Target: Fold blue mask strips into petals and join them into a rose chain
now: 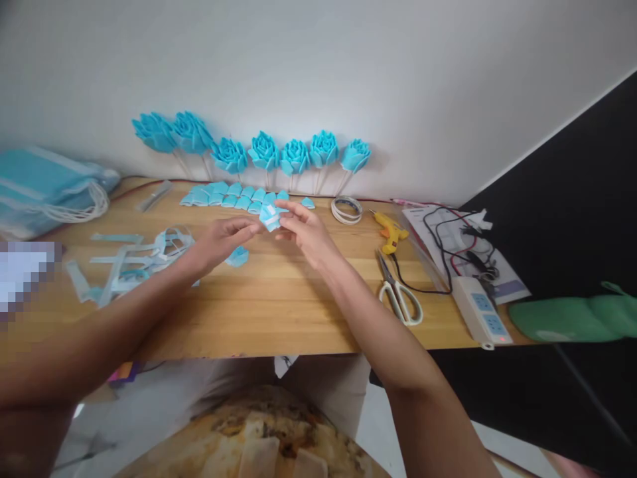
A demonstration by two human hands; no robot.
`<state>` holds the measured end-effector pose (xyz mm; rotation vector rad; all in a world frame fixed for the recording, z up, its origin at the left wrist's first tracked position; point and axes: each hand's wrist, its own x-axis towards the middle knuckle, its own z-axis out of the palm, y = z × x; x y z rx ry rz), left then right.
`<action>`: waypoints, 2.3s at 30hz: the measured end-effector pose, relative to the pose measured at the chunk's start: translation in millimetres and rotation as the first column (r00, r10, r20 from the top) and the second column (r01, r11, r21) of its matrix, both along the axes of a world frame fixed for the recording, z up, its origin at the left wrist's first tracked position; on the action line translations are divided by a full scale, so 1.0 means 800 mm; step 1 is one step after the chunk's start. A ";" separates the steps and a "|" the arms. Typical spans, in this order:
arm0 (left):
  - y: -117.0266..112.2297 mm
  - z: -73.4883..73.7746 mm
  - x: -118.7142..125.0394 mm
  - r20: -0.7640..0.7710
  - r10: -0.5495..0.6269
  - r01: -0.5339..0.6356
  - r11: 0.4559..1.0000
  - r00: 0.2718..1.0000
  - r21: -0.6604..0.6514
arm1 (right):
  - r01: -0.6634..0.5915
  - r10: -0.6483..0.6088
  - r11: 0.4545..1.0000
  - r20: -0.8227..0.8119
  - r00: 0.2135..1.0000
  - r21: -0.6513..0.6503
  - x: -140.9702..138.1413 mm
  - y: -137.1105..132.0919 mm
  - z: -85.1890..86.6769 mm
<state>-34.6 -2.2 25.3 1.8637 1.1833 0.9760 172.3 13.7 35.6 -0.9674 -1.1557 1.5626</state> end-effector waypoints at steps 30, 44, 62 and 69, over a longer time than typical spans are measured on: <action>-0.007 -0.001 0.006 -0.047 -0.123 0.111 0.970 0.991 -0.216 | -0.123 -0.014 0.917 0.339 0.941 0.380 0.007 -0.012 -0.045; -0.012 -0.001 0.012 -0.019 -0.189 0.183 0.966 0.982 -0.182 | -0.052 -0.104 0.912 0.354 0.929 0.407 0.004 -0.012 -0.052; -0.014 0.001 0.017 0.135 0.049 -0.015 0.969 0.990 -0.245 | -0.169 -0.528 0.573 0.519 0.672 0.802 0.001 -0.030 -0.031; -0.013 -0.004 0.014 0.133 -0.009 0.036 0.978 0.991 -0.204 | -0.225 -0.523 0.607 0.597 0.609 0.762 0.001 -0.028 -0.035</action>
